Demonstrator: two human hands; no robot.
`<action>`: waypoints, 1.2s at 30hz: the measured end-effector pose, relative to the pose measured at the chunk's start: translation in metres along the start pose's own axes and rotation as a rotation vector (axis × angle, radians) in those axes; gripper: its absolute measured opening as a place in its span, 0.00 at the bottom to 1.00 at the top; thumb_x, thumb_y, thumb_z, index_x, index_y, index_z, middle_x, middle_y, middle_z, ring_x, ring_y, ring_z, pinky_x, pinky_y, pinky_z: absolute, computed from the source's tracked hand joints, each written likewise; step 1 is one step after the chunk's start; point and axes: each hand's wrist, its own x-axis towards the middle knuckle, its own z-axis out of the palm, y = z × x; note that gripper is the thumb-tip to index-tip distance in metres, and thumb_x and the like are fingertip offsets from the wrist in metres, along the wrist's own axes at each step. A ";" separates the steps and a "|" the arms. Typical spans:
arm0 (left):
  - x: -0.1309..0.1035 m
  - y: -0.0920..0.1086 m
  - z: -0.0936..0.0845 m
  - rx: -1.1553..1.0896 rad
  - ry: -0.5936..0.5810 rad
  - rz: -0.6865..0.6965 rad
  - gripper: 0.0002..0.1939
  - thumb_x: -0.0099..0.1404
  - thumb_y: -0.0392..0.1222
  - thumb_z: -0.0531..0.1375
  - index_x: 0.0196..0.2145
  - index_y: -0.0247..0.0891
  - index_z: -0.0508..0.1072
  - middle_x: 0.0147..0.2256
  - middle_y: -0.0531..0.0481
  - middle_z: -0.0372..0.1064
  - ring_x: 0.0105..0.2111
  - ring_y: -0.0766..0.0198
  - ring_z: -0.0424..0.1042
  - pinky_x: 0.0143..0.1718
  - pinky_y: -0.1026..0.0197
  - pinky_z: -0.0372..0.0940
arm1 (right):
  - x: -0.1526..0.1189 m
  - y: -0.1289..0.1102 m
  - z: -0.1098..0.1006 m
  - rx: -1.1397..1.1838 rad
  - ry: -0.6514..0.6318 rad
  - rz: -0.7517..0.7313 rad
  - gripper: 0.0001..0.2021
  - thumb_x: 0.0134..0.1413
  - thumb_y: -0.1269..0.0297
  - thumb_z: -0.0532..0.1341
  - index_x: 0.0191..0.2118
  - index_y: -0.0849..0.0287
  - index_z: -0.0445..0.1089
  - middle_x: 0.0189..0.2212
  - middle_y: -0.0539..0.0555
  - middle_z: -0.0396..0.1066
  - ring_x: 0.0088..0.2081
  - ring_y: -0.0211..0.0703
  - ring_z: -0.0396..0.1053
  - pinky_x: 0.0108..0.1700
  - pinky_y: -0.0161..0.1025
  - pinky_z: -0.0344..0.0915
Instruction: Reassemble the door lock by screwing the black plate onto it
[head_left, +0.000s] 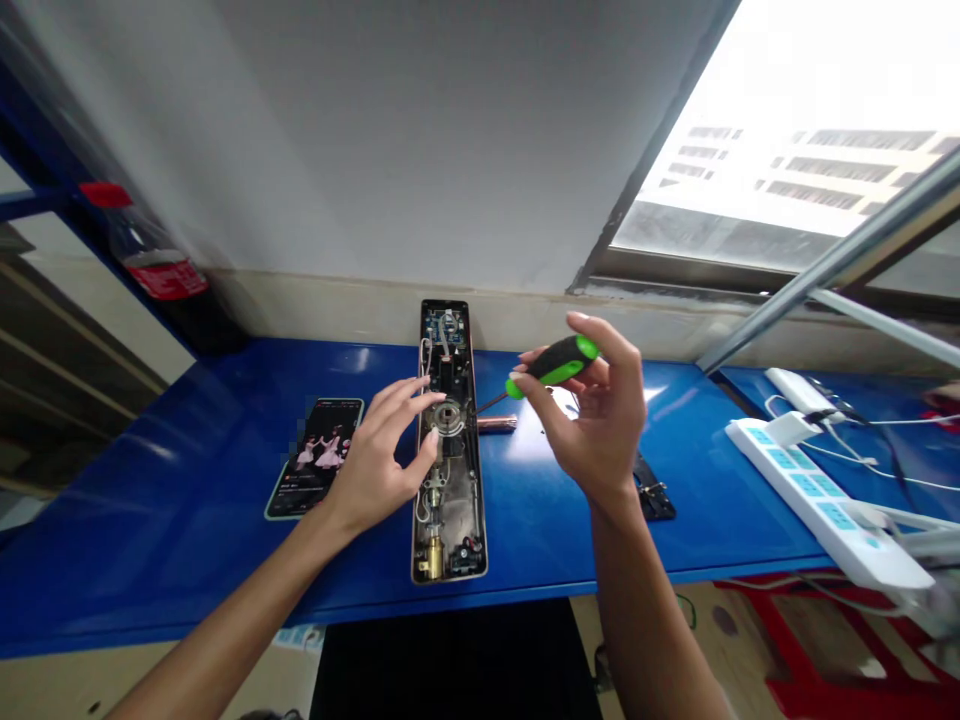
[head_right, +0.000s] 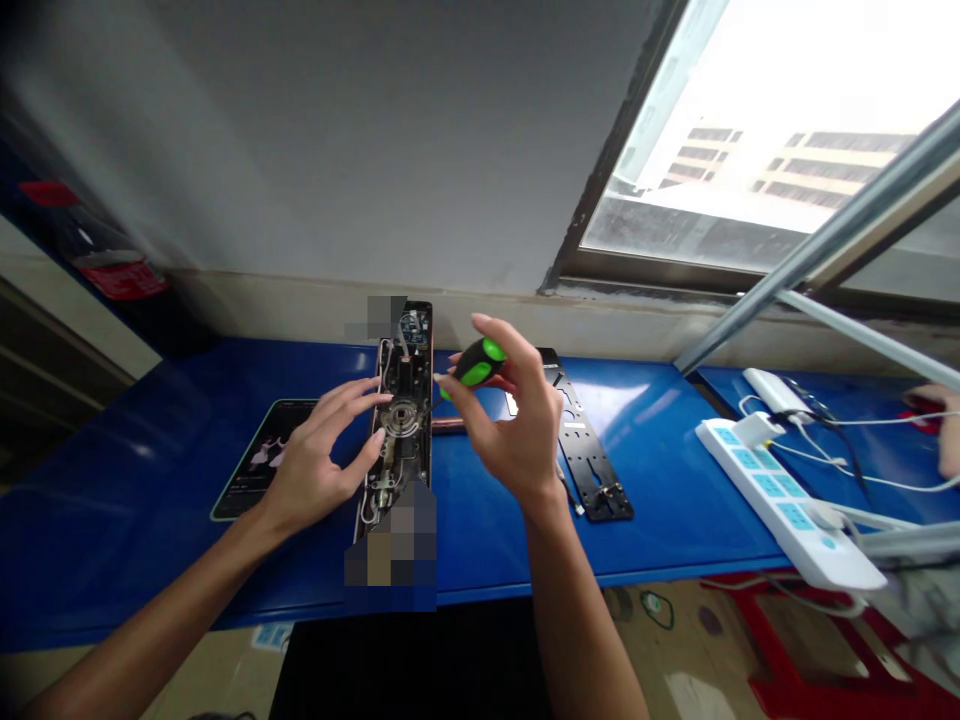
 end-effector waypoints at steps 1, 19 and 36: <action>0.005 0.005 0.001 0.003 -0.012 0.043 0.16 0.70 0.38 0.57 0.54 0.39 0.71 0.59 0.42 0.68 0.62 0.51 0.64 0.64 0.41 0.60 | 0.000 0.002 -0.008 -0.036 0.046 0.004 0.29 0.55 0.69 0.67 0.61 0.48 0.62 0.40 0.50 0.77 0.42 0.46 0.79 0.43 0.44 0.80; 0.054 0.058 0.074 0.190 -0.562 0.327 0.14 0.71 0.39 0.56 0.50 0.34 0.77 0.50 0.38 0.75 0.56 0.46 0.69 0.56 0.44 0.67 | -0.022 0.067 -0.072 -0.248 -0.065 0.143 0.21 0.59 0.63 0.64 0.57 0.52 0.65 0.45 0.53 0.77 0.37 0.40 0.77 0.40 0.41 0.79; 0.053 0.030 0.047 0.091 -0.352 0.369 0.14 0.72 0.38 0.57 0.53 0.38 0.76 0.50 0.43 0.76 0.57 0.50 0.67 0.58 0.44 0.69 | 0.002 0.043 -0.066 -0.126 0.056 0.081 0.23 0.55 0.65 0.67 0.56 0.48 0.64 0.36 0.49 0.76 0.37 0.43 0.78 0.36 0.40 0.78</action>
